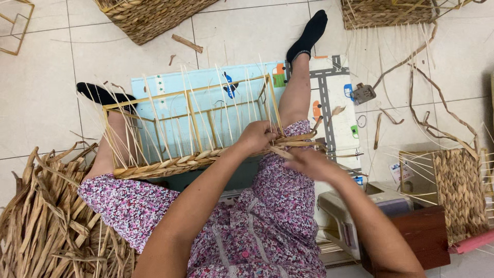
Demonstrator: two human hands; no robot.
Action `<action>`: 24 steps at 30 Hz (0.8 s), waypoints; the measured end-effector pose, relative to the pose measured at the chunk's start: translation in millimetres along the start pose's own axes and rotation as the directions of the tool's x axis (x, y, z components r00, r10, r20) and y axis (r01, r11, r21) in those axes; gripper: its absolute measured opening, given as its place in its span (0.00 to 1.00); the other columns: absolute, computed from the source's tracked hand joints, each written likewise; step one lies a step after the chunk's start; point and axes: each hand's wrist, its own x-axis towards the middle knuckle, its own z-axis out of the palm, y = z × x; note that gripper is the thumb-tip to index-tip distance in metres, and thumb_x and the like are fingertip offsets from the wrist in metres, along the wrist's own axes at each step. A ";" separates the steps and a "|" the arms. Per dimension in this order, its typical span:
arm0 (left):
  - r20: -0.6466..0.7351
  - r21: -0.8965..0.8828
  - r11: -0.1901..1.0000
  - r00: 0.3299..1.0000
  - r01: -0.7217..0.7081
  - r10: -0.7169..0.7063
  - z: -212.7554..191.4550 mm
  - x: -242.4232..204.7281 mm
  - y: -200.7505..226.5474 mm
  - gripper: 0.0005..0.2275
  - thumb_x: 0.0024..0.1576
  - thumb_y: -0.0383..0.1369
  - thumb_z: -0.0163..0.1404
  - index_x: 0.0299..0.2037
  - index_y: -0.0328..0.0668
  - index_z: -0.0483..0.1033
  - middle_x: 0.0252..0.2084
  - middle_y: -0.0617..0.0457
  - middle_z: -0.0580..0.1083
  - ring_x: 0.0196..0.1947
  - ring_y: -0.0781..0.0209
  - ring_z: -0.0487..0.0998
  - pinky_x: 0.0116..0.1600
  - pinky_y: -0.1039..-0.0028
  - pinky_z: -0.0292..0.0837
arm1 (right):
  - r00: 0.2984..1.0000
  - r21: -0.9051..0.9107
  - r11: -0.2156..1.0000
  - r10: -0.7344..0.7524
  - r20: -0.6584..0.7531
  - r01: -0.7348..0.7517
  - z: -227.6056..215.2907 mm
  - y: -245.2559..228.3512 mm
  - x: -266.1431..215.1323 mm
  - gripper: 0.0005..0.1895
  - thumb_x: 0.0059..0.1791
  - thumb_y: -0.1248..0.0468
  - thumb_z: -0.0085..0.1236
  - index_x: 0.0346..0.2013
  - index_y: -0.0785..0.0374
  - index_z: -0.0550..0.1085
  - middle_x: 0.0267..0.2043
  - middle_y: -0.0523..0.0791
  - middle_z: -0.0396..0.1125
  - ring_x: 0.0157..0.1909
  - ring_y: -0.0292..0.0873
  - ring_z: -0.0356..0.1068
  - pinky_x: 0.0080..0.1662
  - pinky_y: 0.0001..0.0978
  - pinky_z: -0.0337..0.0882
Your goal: The person weaves a rectangular basket frame using dried plant fibers, threading long strips through a bamboo skeleton and securing them with a tool.
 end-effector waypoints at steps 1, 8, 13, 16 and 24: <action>0.031 0.005 1.000 0.999 0.021 -0.021 -1.6 0.4 -0.2 0.08 0.55 0.31 0.58 0.42 0.40 0.82 0.36 0.46 0.81 0.35 0.55 0.84 0.44 0.66 0.78 | 0.997 0.040 0.999 -0.025 0.067 0.022 -14.5 13.6 1.4 0.14 0.53 0.53 0.55 0.35 0.61 0.76 0.30 0.47 0.72 0.36 0.50 0.75 0.43 0.43 0.73; 0.089 0.292 0.956 0.995 0.027 -0.055 0.4 16.6 16.2 0.10 0.52 0.37 0.59 0.39 0.44 0.84 0.34 0.41 0.79 0.38 0.44 0.81 0.47 0.56 0.74 | 0.758 -0.447 0.889 -0.357 -0.547 0.096 -27.8 34.5 71.9 0.06 0.50 0.57 0.60 0.34 0.54 0.76 0.34 0.44 0.72 0.38 0.52 0.72 0.46 0.46 0.69; 0.005 0.249 0.967 0.998 0.064 -0.067 8.3 6.1 16.9 0.09 0.53 0.38 0.57 0.37 0.44 0.84 0.35 0.41 0.79 0.39 0.41 0.81 0.48 0.53 0.73 | 0.670 -0.473 0.881 -0.347 -0.656 -0.007 -68.1 59.6 40.6 0.17 0.42 0.50 0.65 0.37 0.58 0.77 0.36 0.48 0.71 0.39 0.53 0.72 0.42 0.48 0.67; -0.056 0.255 0.965 0.998 0.055 -0.042 12.5 4.5 18.1 0.08 0.54 0.37 0.56 0.37 0.43 0.82 0.37 0.40 0.79 0.41 0.39 0.80 0.48 0.51 0.73 | 0.538 -0.397 0.898 -0.433 -0.724 0.189 -56.7 46.3 24.0 0.22 0.37 0.54 0.68 0.41 0.60 0.77 0.38 0.50 0.71 0.42 0.54 0.71 0.43 0.49 0.68; -0.244 0.234 0.967 0.969 0.105 -0.046 22.5 -18.3 36.5 0.09 0.54 0.35 0.53 0.41 0.44 0.80 0.37 0.40 0.79 0.41 0.38 0.79 0.47 0.50 0.73 | 0.957 0.224 0.971 -0.013 -0.288 0.080 23.5 31.3 36.9 0.10 0.48 0.62 0.64 0.41 0.62 0.79 0.36 0.51 0.74 0.37 0.48 0.74 0.42 0.40 0.72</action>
